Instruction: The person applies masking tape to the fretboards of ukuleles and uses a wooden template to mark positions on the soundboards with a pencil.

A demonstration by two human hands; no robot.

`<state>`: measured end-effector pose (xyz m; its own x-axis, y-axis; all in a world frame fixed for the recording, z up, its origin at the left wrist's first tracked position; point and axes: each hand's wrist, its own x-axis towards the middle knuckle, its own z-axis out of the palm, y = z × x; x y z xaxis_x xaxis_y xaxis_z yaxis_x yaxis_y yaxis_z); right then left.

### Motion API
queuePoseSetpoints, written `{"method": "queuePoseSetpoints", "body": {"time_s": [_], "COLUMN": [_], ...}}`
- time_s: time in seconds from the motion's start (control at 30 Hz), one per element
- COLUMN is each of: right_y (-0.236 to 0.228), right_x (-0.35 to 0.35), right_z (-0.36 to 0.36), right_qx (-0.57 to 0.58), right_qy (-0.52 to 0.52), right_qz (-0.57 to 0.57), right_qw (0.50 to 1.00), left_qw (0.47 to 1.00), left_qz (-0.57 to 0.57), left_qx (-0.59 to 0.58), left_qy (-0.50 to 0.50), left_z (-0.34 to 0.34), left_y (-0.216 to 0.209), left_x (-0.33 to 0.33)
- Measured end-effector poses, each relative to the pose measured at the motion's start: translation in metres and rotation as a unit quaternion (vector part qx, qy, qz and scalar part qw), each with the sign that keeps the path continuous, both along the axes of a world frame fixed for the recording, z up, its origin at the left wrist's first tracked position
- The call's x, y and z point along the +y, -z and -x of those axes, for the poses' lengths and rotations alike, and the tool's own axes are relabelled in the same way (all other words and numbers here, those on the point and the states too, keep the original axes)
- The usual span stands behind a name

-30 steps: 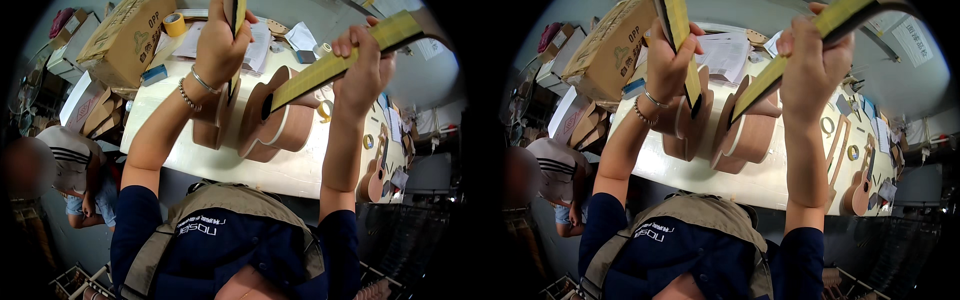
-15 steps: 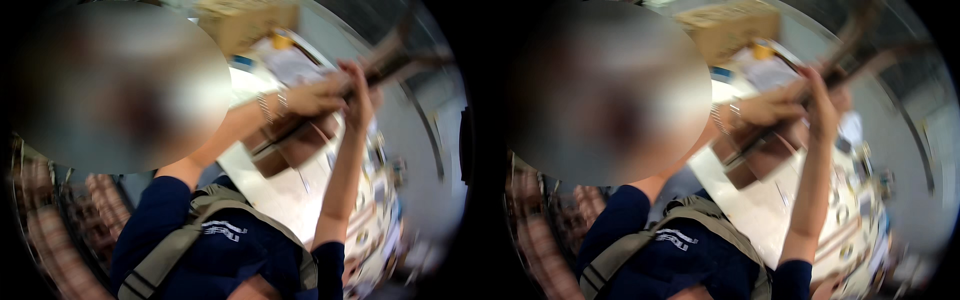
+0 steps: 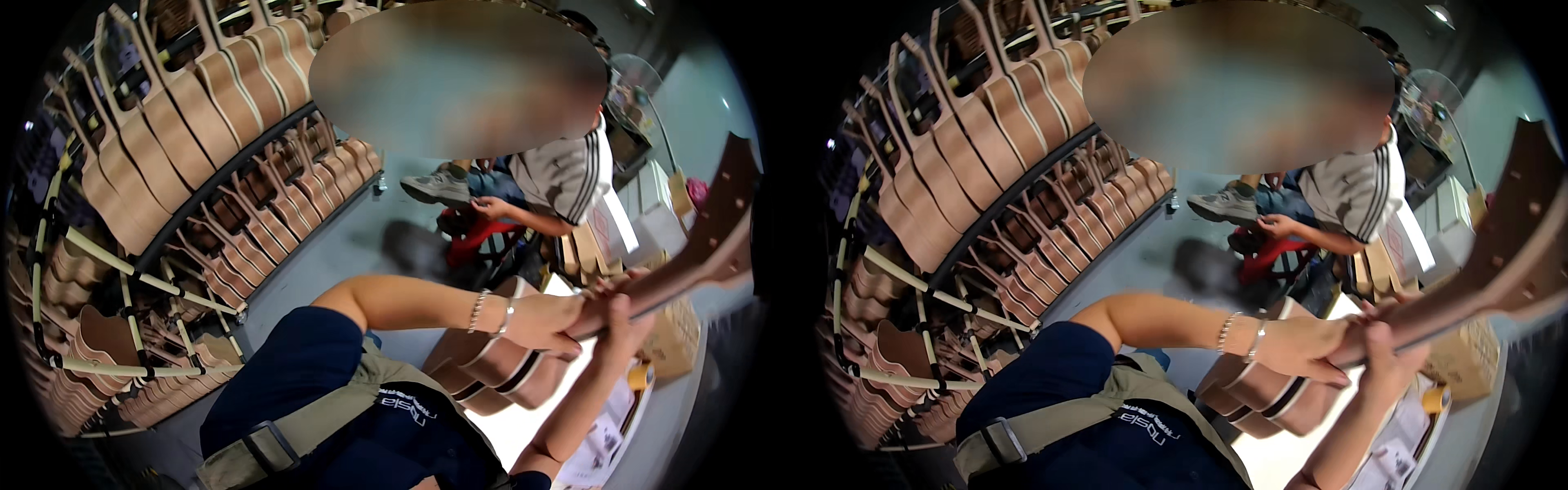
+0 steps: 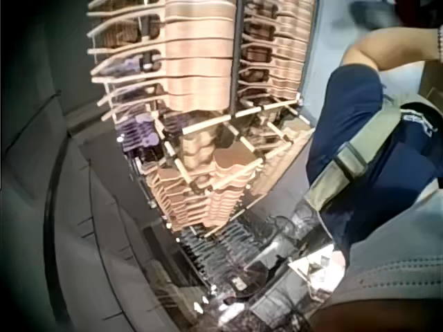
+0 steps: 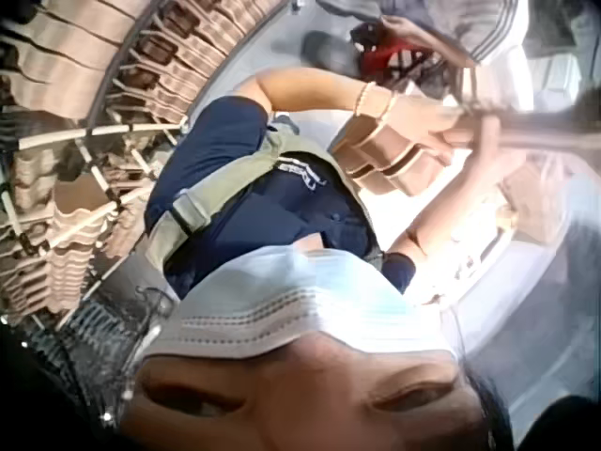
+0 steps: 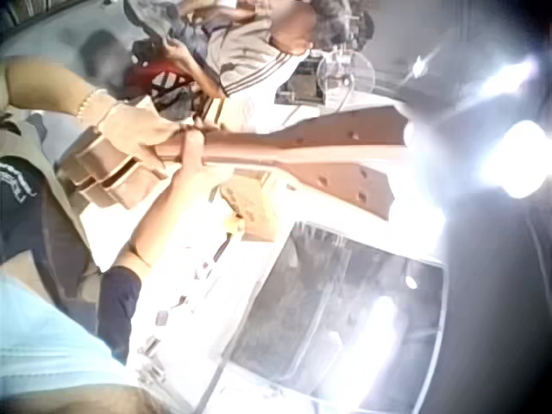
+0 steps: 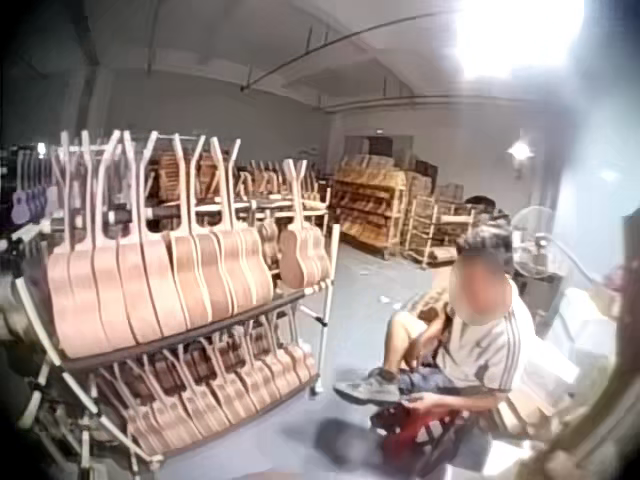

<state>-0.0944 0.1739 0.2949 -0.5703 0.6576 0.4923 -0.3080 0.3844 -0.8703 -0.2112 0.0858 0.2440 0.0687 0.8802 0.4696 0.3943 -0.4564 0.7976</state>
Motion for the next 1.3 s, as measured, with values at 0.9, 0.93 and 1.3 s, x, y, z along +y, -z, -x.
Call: {"method": "queuePoseSetpoints", "body": {"time_s": [0.9, 0.93, 1.3], "right_y": [-0.087, -0.091, -0.161], "right_x": [-0.08, -0.081, -0.07], "right_z": [0.66, 0.676, 0.852], "right_qx": [0.131, 0.152, 0.08], "right_qy": [-0.347, -0.356, -0.552], "right_qz": [-0.053, -0.054, -0.006], "right_qw": [0.927, 0.92, 0.83], "left_qw": [0.669, 0.663, 0.662], "left_qz": [0.261, 0.262, 0.249], "left_qx": [0.0, -0.011, -0.097], "left_qy": [-0.696, -0.701, -0.7], "left_z": [0.348, 0.356, 0.425], "left_y": [0.095, 0.103, 0.101], "left_x": [-0.309, -0.305, -0.247]}}
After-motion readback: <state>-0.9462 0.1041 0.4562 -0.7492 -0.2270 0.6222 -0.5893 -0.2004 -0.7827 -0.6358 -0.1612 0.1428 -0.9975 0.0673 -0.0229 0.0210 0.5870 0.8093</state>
